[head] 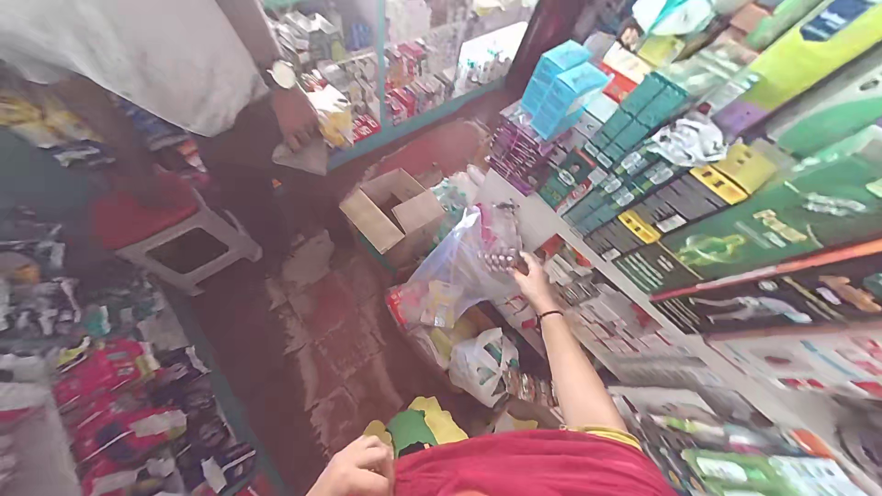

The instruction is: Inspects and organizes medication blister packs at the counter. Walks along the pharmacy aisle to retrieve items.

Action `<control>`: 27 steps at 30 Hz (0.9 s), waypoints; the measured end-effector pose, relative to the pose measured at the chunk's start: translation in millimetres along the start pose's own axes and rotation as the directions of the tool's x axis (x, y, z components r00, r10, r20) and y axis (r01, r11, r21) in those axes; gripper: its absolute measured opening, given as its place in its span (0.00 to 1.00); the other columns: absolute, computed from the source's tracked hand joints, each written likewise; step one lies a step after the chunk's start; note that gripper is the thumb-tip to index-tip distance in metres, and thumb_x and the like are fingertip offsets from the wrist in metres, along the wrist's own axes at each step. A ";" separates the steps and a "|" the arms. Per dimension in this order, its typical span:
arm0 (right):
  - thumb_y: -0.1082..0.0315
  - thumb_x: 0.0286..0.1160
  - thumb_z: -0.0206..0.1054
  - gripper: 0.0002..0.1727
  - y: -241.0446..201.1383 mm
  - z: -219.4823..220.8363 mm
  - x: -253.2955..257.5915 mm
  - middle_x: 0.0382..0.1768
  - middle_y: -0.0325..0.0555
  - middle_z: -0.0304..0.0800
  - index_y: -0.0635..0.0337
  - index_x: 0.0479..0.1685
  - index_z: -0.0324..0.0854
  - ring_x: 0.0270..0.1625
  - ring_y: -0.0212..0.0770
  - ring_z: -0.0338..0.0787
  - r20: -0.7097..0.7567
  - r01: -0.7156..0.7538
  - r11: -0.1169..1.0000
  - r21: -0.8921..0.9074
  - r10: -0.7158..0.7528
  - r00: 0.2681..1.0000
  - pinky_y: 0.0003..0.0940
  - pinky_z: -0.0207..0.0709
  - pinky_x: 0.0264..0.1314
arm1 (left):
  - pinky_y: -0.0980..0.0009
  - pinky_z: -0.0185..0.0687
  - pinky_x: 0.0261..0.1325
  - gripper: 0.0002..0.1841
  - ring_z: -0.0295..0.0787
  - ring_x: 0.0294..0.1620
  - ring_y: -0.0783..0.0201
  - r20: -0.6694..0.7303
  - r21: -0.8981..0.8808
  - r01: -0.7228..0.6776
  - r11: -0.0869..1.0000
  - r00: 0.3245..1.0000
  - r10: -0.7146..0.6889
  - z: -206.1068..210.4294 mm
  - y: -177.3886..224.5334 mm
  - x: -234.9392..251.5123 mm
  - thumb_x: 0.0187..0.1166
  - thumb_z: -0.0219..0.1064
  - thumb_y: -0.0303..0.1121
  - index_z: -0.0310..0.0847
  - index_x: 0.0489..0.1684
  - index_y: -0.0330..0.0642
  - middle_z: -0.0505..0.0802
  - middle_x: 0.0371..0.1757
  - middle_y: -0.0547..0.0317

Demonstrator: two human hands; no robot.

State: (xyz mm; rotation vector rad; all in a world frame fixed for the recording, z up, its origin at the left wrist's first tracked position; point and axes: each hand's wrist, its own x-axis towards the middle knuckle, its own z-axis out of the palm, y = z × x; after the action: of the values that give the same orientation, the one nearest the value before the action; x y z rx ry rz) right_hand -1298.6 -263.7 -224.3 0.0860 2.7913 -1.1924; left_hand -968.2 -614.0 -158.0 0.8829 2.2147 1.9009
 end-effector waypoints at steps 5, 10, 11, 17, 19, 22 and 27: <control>0.72 0.85 0.60 0.25 2.4 48.7 68.6 0.73 0.71 0.80 0.68 0.80 0.72 0.79 0.67 0.77 0.384 0.007 0.929 -0.371 0.147 0.912 0.60 0.62 0.84 | 0.81 0.76 0.63 0.18 0.84 0.51 0.71 -0.471 0.325 0.234 0.916 0.880 -0.058 17.7 25.1 19.7 0.84 0.58 0.34 0.76 0.17 0.42 0.88 0.34 0.60; 0.67 0.85 0.62 0.27 25.2 101.3 97.5 0.75 0.71 0.77 0.68 0.81 0.70 0.79 0.65 0.77 0.688 0.074 0.934 -0.348 0.201 0.697 0.61 0.64 0.82 | 0.80 0.75 0.58 0.19 0.84 0.47 0.70 -0.500 0.274 0.366 0.889 0.844 -0.193 46.0 27.2 37.0 0.85 0.57 0.38 0.83 0.19 0.44 0.90 0.33 0.61; 0.68 0.85 0.63 0.27 28.5 108.9 100.0 0.75 0.71 0.77 0.68 0.81 0.69 0.78 0.64 0.78 0.684 0.033 0.940 -0.341 0.224 0.695 0.60 0.65 0.81 | 0.78 0.76 0.57 0.20 0.85 0.47 0.69 -0.466 0.226 0.382 0.896 0.850 -0.245 51.2 27.9 39.1 0.86 0.56 0.39 0.88 0.23 0.44 0.92 0.34 0.61; 0.71 0.93 0.48 0.29 39.9 133.4 99.4 0.74 0.74 0.73 0.63 0.91 0.50 0.60 0.60 0.88 0.640 -0.406 0.912 -0.055 0.344 0.687 0.51 0.82 0.59 | 0.76 0.81 0.56 0.17 0.89 0.45 0.72 -0.598 -0.096 0.480 0.872 0.673 -0.436 86.6 38.2 48.4 0.84 0.51 0.28 0.89 0.37 0.34 0.94 0.37 0.55; 0.73 0.92 0.47 0.28 37.3 132.5 97.5 0.74 0.75 0.74 0.70 0.89 0.52 0.63 0.60 0.87 0.620 -0.328 0.939 -0.099 0.316 0.718 0.49 0.81 0.64 | 0.81 0.83 0.56 0.15 0.88 0.46 0.81 -0.703 -0.205 0.473 0.857 0.537 -0.465 102.7 37.7 48.7 0.88 0.50 0.32 0.85 0.46 0.38 0.94 0.40 0.63; 0.79 0.80 0.60 0.29 37.9 126.3 97.0 0.74 0.76 0.74 0.75 0.82 0.64 0.76 0.64 0.78 0.663 -0.035 0.986 -0.163 0.136 0.736 0.57 0.69 0.79 | 0.82 0.82 0.49 0.22 0.86 0.40 0.80 -0.753 -0.229 0.478 0.848 0.466 -0.465 124.2 36.1 43.5 0.92 0.51 0.47 0.87 0.54 0.41 0.93 0.38 0.61; 0.79 0.79 0.62 0.24 16.9 118.9 76.3 0.69 0.73 0.80 0.76 0.75 0.71 0.71 0.60 0.81 0.751 0.174 0.969 -0.177 0.019 0.660 0.56 0.71 0.76 | 0.65 0.73 0.70 0.21 0.83 0.64 0.58 -0.722 -0.139 0.354 0.925 0.603 -0.339 151.1 47.0 34.6 0.84 0.63 0.48 0.89 0.63 0.45 0.91 0.61 0.48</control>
State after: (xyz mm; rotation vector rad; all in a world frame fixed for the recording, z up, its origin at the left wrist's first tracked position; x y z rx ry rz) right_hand -1364.0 -337.2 -327.2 -0.4558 2.1524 -0.6545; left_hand -915.3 -462.3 -137.3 -0.4500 2.5079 2.2603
